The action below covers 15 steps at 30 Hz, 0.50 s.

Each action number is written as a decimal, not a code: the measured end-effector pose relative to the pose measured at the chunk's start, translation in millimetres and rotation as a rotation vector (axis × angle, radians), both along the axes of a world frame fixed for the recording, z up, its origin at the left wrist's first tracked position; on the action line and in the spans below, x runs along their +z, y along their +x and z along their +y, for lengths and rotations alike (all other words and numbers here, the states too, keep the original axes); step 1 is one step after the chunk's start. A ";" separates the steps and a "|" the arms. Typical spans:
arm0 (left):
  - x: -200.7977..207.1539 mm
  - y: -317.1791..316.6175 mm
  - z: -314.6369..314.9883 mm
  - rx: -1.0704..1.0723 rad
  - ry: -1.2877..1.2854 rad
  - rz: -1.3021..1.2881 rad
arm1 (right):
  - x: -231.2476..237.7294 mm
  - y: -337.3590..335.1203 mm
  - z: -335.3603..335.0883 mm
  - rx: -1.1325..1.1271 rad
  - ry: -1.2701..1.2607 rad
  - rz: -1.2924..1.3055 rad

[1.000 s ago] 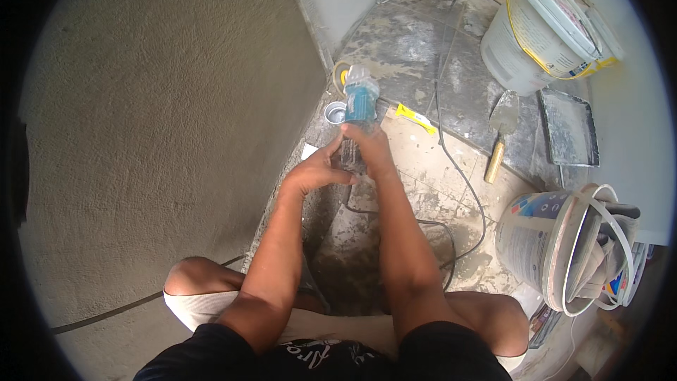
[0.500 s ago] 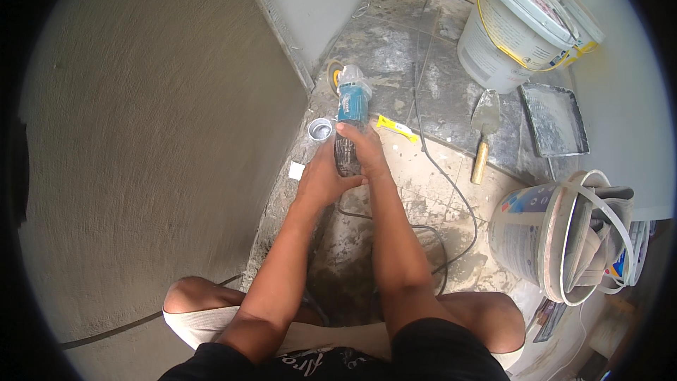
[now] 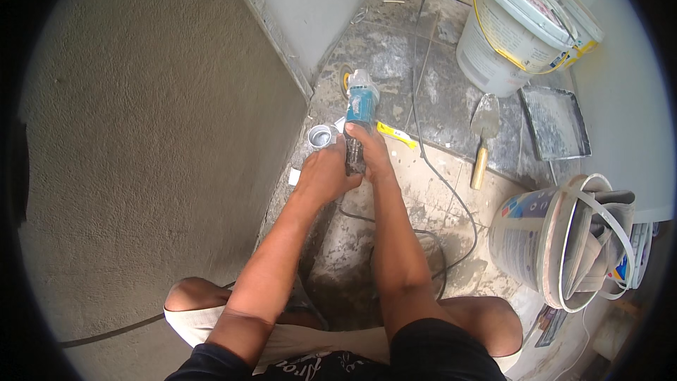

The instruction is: The person uses an angle grinder on a wall-floor corner, then moves to clean a trowel in a bucket of water and wipe the floor with a cloth. The person handles a trowel, bucket, and cloth during the cleaning steps.

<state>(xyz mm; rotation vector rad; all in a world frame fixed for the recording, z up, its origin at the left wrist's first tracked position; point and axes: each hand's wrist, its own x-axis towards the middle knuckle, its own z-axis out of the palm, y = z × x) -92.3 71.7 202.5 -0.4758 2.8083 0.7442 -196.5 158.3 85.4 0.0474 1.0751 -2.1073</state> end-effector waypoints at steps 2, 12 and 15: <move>-12.0 2.5 -4.9 -0.013 0.009 0.147 | -10.4 -3.9 3.5 -0.016 -0.081 -0.080; -91.2 -1.2 -27.6 0.578 1.673 0.012 | -16.5 35.5 6.2 0.118 -0.687 -0.213; -97.7 -2.5 -27.5 0.694 1.752 -0.006 | -20.9 50.8 8.6 0.193 -0.777 -0.214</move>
